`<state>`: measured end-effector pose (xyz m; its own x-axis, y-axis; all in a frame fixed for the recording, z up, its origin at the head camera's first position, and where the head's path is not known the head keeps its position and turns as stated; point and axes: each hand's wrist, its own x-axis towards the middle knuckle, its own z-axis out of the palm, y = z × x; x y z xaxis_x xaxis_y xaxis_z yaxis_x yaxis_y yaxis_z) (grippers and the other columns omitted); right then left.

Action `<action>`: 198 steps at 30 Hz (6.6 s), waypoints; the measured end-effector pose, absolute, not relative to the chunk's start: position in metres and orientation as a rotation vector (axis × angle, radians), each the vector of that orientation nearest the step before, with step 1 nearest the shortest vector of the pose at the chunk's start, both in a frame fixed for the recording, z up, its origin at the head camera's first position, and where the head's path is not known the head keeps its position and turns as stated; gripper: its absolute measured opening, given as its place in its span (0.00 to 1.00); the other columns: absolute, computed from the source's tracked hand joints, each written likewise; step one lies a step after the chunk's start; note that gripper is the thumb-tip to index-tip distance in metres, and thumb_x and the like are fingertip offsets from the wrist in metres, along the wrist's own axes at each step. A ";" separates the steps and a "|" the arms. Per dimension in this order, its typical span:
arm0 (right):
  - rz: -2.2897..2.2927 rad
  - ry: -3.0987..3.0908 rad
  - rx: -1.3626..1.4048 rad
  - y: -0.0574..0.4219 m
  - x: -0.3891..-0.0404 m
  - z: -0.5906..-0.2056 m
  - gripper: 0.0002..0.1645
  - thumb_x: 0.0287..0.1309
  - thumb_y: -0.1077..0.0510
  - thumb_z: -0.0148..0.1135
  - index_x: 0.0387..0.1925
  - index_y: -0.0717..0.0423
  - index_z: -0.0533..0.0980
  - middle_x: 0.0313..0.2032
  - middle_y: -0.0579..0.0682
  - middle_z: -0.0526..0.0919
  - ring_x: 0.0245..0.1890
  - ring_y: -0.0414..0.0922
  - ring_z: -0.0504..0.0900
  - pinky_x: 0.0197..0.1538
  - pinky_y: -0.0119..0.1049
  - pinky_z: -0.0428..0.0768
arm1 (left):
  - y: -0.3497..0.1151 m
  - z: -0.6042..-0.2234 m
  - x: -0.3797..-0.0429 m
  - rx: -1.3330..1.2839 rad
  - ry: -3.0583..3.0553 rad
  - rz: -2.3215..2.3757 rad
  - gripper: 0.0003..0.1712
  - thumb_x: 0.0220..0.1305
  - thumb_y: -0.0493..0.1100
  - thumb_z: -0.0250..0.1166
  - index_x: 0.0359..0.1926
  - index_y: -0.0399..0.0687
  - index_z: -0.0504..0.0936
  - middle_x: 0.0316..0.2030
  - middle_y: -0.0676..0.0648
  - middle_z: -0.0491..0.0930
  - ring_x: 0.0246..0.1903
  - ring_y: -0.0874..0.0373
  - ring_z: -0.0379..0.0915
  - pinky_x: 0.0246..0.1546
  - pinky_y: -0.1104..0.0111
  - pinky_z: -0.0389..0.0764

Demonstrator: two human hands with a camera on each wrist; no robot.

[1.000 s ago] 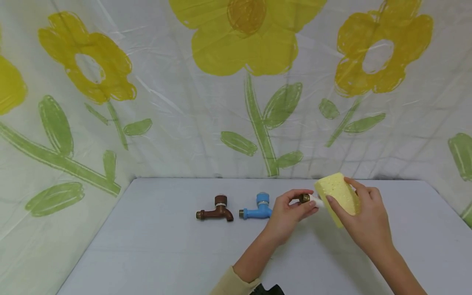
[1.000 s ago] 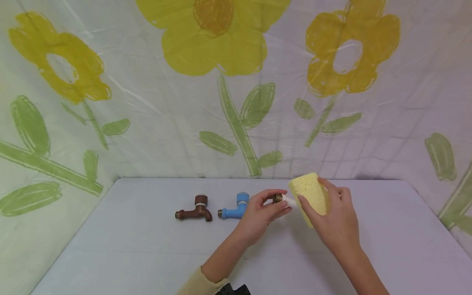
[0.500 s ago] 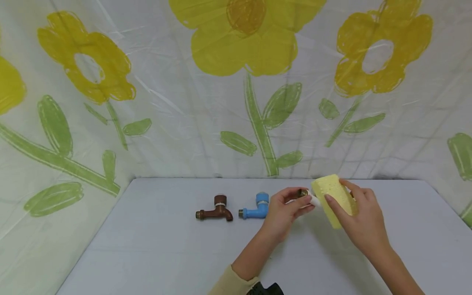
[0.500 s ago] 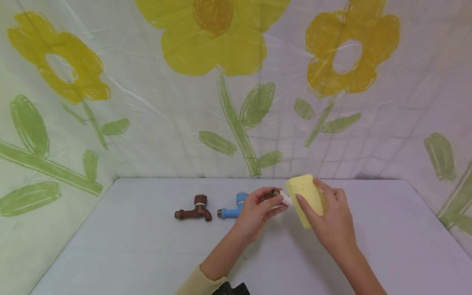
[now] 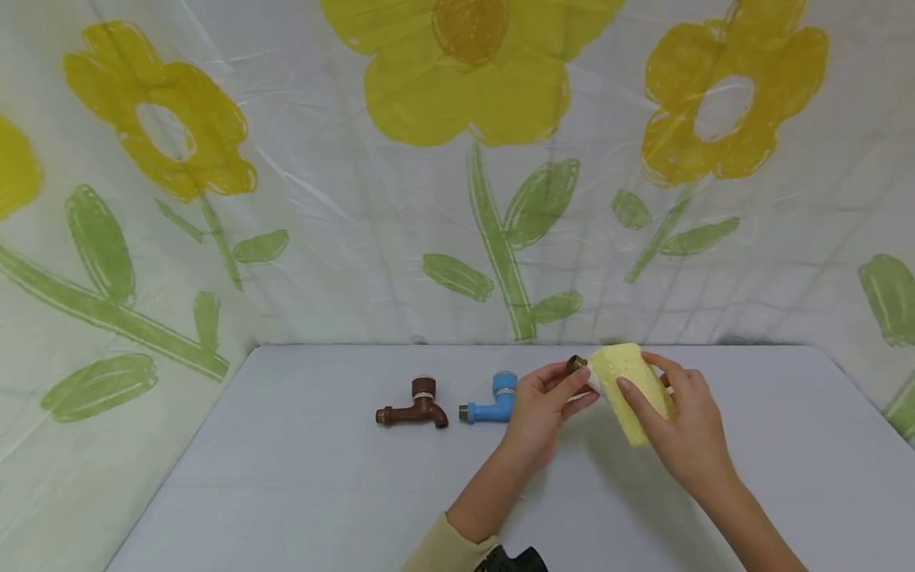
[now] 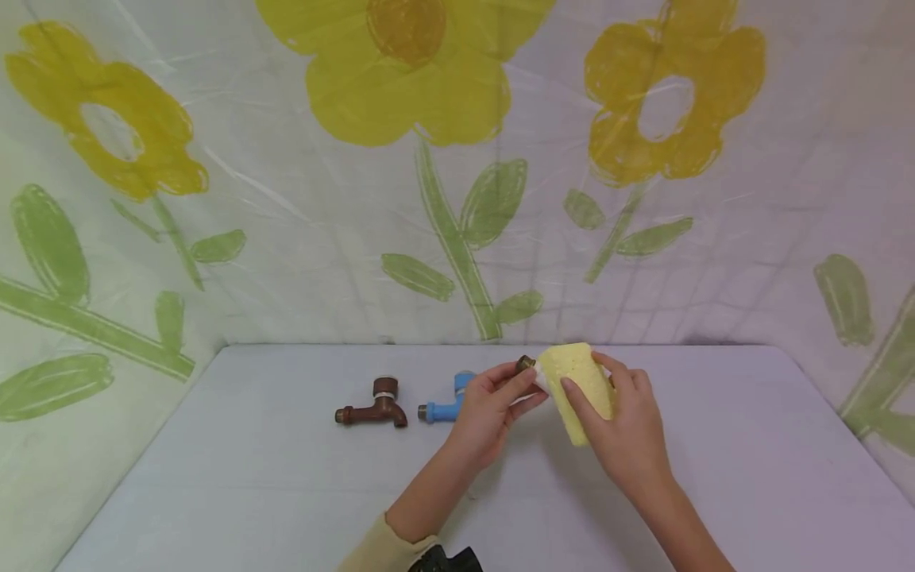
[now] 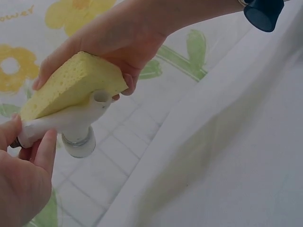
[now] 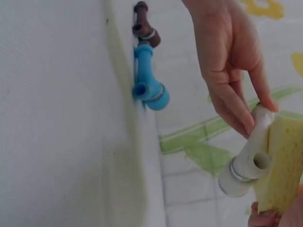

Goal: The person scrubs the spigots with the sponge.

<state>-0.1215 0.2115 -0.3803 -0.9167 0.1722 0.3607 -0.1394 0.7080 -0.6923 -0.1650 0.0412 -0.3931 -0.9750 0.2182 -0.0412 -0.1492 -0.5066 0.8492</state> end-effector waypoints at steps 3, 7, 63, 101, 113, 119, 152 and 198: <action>1.104 -2.527 -0.048 0.211 -0.121 -0.379 0.34 0.71 0.46 0.67 0.68 0.62 0.75 0.44 0.62 0.75 0.39 0.50 0.71 0.33 0.34 0.70 | 0.040 -0.393 -0.165 0.118 1.439 2.543 0.12 0.74 0.29 0.63 0.53 0.23 0.80 0.38 0.48 0.85 0.36 0.62 0.85 0.50 0.62 0.88; 1.147 -2.537 -0.066 0.211 -0.121 -0.378 0.33 0.72 0.45 0.64 0.68 0.62 0.74 0.44 0.62 0.75 0.39 0.49 0.71 0.32 0.33 0.71 | 0.039 -0.394 -0.165 0.143 1.432 2.542 0.08 0.74 0.29 0.64 0.50 0.26 0.81 0.37 0.48 0.84 0.35 0.61 0.85 0.49 0.61 0.89; 1.903 -2.335 -0.188 0.204 -0.122 -0.386 0.27 0.84 0.48 0.46 0.72 0.60 0.68 0.34 0.39 0.78 0.26 0.38 0.74 0.25 0.32 0.73 | 0.046 -0.408 -0.149 0.406 1.738 2.487 0.15 0.70 0.30 0.68 0.55 0.28 0.81 0.55 0.49 0.72 0.64 0.47 0.75 0.52 0.65 0.87; 2.222 -2.068 -0.058 0.205 -0.119 -0.387 0.16 0.84 0.50 0.48 0.53 0.26 0.80 0.38 0.40 0.81 0.30 0.38 0.75 0.26 0.31 0.72 | 0.048 -0.408 -0.149 0.295 1.612 2.550 0.18 0.63 0.23 0.70 0.54 0.26 0.84 0.54 0.47 0.79 0.52 0.52 0.84 0.48 0.64 0.89; 2.019 -2.134 0.031 0.207 -0.118 -0.383 0.16 0.81 0.55 0.53 0.62 0.33 0.77 0.45 0.43 0.79 0.33 0.38 0.81 0.30 0.29 0.80 | 0.046 -0.406 -0.145 0.324 1.407 2.475 0.14 0.72 0.23 0.61 0.54 0.19 0.69 0.54 0.50 0.83 0.46 0.59 0.87 0.55 0.49 0.86; 1.973 -2.168 0.004 0.208 -0.119 -0.382 0.16 0.81 0.55 0.54 0.61 0.33 0.77 0.44 0.43 0.80 0.32 0.39 0.79 0.27 0.29 0.78 | 0.044 -0.405 -0.145 0.373 1.368 2.460 0.08 0.72 0.23 0.60 0.49 0.29 0.73 0.54 0.52 0.83 0.46 0.62 0.86 0.56 0.51 0.86; 2.075 -2.091 0.086 0.214 -0.118 -0.379 0.16 0.83 0.54 0.49 0.59 0.34 0.78 0.37 0.43 0.80 0.24 0.39 0.70 0.21 0.35 0.68 | 0.044 -0.397 -0.147 0.315 1.351 2.450 0.09 0.69 0.21 0.62 0.47 0.25 0.73 0.55 0.51 0.77 0.41 0.64 0.82 0.42 0.74 0.83; 1.457 -2.265 0.011 0.224 -0.115 -0.366 0.25 0.75 0.61 0.62 0.70 0.51 0.76 0.44 0.38 0.74 0.31 0.31 0.79 0.23 0.24 0.78 | 0.014 -0.380 -0.165 0.247 1.713 2.410 0.31 0.71 0.28 0.65 0.72 0.46 0.73 0.67 0.40 0.71 0.47 0.56 0.84 0.46 0.72 0.82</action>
